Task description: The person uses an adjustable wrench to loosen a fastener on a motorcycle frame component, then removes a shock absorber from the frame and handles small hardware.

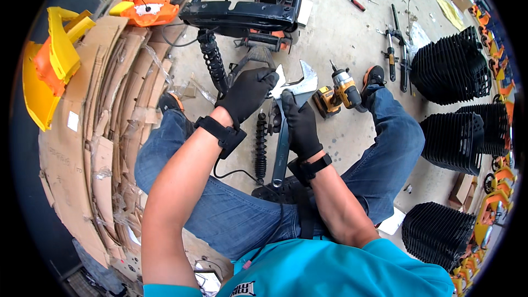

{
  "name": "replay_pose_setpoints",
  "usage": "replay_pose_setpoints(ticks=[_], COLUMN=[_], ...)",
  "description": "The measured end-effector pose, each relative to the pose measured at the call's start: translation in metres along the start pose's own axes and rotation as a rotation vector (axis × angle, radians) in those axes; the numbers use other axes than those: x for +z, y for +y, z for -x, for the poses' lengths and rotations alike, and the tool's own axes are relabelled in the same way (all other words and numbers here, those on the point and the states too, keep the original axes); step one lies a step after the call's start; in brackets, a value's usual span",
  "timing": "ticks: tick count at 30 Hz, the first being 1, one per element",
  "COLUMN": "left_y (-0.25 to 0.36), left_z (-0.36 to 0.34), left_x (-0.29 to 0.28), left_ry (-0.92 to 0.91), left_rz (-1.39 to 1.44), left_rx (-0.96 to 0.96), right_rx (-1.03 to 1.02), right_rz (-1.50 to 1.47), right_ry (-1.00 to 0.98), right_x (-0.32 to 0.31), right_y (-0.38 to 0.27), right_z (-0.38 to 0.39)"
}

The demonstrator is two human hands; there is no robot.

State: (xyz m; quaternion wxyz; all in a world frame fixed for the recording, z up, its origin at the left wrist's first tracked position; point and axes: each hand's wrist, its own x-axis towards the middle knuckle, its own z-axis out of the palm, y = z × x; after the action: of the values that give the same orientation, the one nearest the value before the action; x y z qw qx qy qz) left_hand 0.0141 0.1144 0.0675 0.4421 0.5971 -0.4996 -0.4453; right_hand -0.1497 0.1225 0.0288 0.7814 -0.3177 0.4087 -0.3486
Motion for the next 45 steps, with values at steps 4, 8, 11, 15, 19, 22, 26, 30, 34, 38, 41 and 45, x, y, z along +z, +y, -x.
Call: replay_pose_setpoints(ticks=[4, 8, 11, 15, 19, 22, 26, 30, 34, 38, 41, 45], left_y=[-0.018, -0.015, -0.007, -0.003, -0.015, -0.015, 0.0, -0.011, -0.024, 0.002, -0.007, -0.014], left_z=[-0.016, -0.023, -0.023, -0.022, -0.028, -0.032, -0.028, -0.029, -0.034, -0.024, -0.023, -0.034], left_x=[0.001, 0.006, 0.011, 0.007, 0.002, 0.0, 0.005, 0.002, 0.001, 0.001, 0.001, 0.001], left_ry=[0.06, 0.098, 0.076, 0.081, 0.141, 0.121, 0.085, 0.15, 0.089, 0.099, 0.166, 0.229], left_rz=[-0.021, -0.064, -0.036, -0.089, -0.08, -0.013, 0.021, -0.031, -0.203, -0.271, -0.263, -0.374], left_rx=[-0.032, 0.008, -0.082, -0.127, -0.037, -0.104, -0.086, -0.088, -0.031, -0.047, -0.073, -0.092], right_rx=[-0.073, -0.055, 0.011, 0.003, -0.02, -0.016, 0.032, -0.066, 0.0, -0.018, -0.168, -1.06], right_rz=[-0.095, -0.056, -0.001, -0.151, -0.29, -0.19, -0.152, -0.214, -0.211, -0.208, 0.034, 1.46], right_ry=[-0.063, -0.044, -0.023, -0.02, -0.067, -0.032, 0.036, -0.047, 0.029, 0.1, -0.049, -0.106], right_x=[0.004, 0.002, -0.003, 0.0, 0.004, 0.01, 0.011, 0.013, 0.016, 0.018, 0.015, -0.002], right_y=[0.004, 0.001, -0.004, -0.005, -0.002, -0.007, -0.003, 0.009, 0.009, 0.012, 0.015, 0.013], right_z=[-0.001, -0.007, -0.014, -0.013, -0.015, -0.016, -0.025, -0.022, -0.021, -0.026, -0.022, -0.022])
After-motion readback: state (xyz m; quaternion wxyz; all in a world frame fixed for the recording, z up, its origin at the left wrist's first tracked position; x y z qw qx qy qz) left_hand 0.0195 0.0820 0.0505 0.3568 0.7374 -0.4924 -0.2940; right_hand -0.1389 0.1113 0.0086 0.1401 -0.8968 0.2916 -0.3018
